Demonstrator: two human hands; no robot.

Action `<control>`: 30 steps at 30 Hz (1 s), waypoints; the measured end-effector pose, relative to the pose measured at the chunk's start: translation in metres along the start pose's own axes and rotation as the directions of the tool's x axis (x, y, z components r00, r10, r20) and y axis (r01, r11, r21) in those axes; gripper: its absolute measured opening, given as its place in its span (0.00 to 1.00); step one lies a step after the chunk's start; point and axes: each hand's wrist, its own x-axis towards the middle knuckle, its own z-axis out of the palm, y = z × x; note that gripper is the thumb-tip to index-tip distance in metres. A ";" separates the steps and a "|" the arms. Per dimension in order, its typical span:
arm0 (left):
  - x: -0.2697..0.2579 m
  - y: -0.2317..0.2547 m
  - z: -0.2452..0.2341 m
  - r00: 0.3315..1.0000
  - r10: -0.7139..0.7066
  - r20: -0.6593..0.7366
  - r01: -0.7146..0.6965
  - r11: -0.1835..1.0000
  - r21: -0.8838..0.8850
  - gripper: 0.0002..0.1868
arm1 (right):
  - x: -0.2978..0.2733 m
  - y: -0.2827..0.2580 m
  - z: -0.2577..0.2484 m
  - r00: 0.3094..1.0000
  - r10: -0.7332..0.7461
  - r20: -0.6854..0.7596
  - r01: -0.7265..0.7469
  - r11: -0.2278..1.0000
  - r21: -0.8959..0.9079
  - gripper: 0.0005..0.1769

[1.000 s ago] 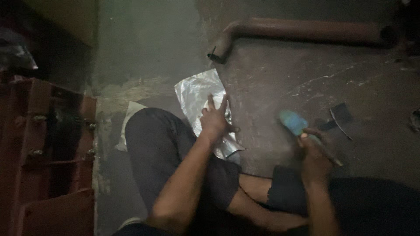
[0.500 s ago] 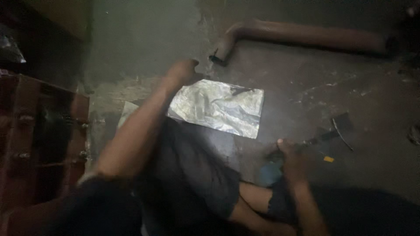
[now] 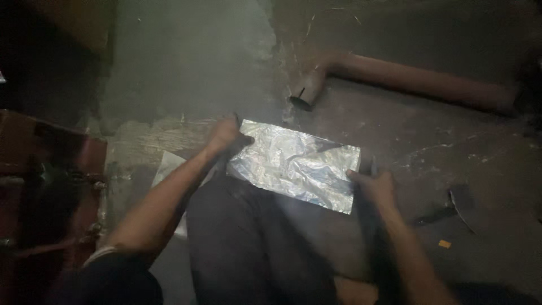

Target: The person sits on the floor and uses a blue scraper to clean a rectangular metal sheet, then switches to a black file to clean a curved metal pipe. The person rotates the pipe to file different sections and places the tools on the floor between actions.

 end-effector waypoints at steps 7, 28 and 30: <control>-0.007 0.003 0.006 0.997 -0.047 -0.066 0.018 0.924 -0.383 0.41 | -0.013 -0.022 -0.011 0.999 -0.013 0.051 0.007 0.994 0.106 0.22; 0.055 -0.092 0.097 0.931 0.365 0.005 -0.156 0.410 -0.899 0.08 | -0.006 -0.010 -0.060 0.984 -0.112 0.137 0.024 0.854 0.520 0.18; 0.043 -0.083 0.088 0.957 0.278 0.086 -0.030 0.389 -0.921 0.09 | -0.004 -0.010 -0.058 0.983 -0.028 0.184 -0.077 0.839 0.539 0.14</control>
